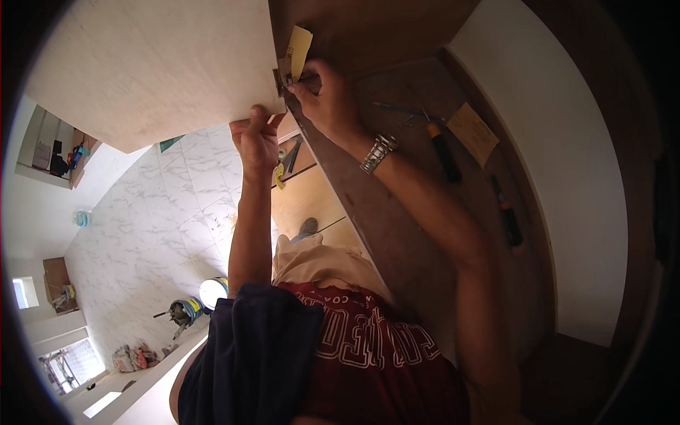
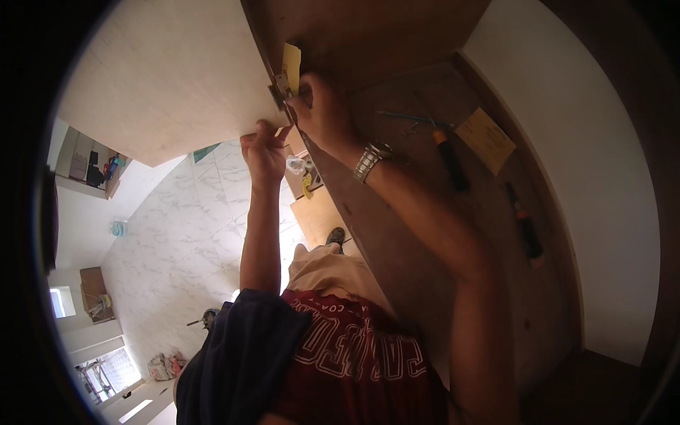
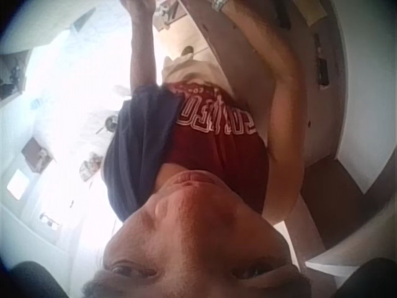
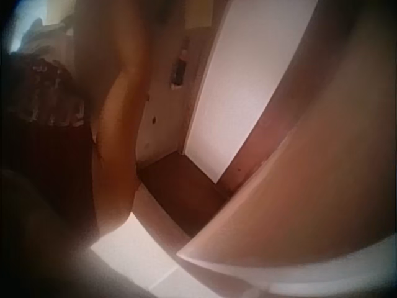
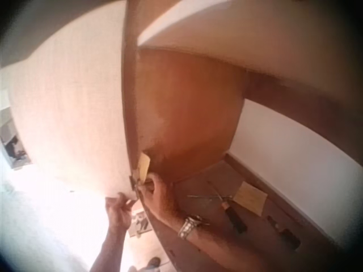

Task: The person uses a screwdriver to tighten screws on a cabinet hinge, applying sandpaper to the wood surface around the hinge by hand.

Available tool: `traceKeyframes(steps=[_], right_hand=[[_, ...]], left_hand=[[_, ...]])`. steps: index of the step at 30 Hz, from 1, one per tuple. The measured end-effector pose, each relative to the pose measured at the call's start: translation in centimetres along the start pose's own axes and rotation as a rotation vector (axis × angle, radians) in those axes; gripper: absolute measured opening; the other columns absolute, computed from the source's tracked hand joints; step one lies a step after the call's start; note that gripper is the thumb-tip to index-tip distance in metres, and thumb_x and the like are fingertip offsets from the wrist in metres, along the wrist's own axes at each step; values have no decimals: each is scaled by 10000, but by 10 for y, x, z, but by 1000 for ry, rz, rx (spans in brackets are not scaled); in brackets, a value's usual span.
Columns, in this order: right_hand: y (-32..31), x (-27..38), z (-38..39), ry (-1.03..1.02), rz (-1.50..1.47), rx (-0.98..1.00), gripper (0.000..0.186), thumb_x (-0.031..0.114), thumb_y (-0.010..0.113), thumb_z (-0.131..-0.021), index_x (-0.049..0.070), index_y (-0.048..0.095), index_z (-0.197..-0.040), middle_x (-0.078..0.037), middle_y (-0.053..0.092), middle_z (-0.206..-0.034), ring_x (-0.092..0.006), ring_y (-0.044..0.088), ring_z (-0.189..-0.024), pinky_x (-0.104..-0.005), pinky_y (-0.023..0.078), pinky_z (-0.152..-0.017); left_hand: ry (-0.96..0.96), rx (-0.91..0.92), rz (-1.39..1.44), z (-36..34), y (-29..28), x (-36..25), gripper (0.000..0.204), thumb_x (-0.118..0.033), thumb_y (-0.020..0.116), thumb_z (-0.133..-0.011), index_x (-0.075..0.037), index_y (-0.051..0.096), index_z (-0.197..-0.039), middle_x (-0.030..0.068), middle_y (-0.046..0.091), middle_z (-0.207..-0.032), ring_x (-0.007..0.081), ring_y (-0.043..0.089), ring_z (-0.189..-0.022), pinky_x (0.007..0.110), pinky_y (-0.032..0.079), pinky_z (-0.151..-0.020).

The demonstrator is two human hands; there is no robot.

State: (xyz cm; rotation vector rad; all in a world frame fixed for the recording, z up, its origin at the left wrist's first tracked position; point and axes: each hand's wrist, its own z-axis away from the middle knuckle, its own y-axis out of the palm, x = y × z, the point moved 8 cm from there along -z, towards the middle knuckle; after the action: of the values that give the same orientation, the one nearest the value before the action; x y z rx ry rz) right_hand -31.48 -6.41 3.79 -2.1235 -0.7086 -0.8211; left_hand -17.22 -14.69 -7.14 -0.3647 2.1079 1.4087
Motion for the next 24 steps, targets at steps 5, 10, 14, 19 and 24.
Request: traceKeyframes(steps=[5,10,14,19,24], right_hand=[[-6,1,0,-187,100,-215,338,85,781,-843,-11,611,-1119,-109,732,-927,-184,702,-759,-333,567,-684],[2,-16,-2,109,-108,-121,274,72,776,-818,10,621,-1035,-109,707,-879,-194,701,-783,-334,555,-686],[7,-33,-5,236,-314,-72,175,68,766,-804,15,662,-934,-124,698,-789,-238,707,-745,-360,553,-695],[1,-14,-5,111,-223,-111,91,70,753,-820,7,720,-877,-133,728,-802,-233,721,-739,-357,557,-685],[0,-7,-4,123,-179,-90,127,68,767,-871,-21,721,-949,-100,753,-816,-116,701,-724,-268,555,-661]], left_hand=[[28,-35,-17,2,4,1,319,-84,544,-1043,18,511,-1344,177,654,-1269,323,674,-1168,501,590,-971],[3,-33,-64,3,1,-1,333,-101,564,-1042,16,506,-1348,161,660,-1251,304,676,-1163,478,579,-981],[19,-40,-40,3,9,0,337,-103,583,-1034,8,511,-1343,143,669,-1229,285,682,-1147,468,575,-980],[27,-80,-57,3,3,0,292,-80,607,-1015,-17,553,-1295,110,680,-1182,253,689,-1120,459,587,-956],[22,-92,-44,1,-3,4,262,-71,608,-1011,-21,573,-1266,90,686,-1127,254,699,-1091,478,597,-942]])
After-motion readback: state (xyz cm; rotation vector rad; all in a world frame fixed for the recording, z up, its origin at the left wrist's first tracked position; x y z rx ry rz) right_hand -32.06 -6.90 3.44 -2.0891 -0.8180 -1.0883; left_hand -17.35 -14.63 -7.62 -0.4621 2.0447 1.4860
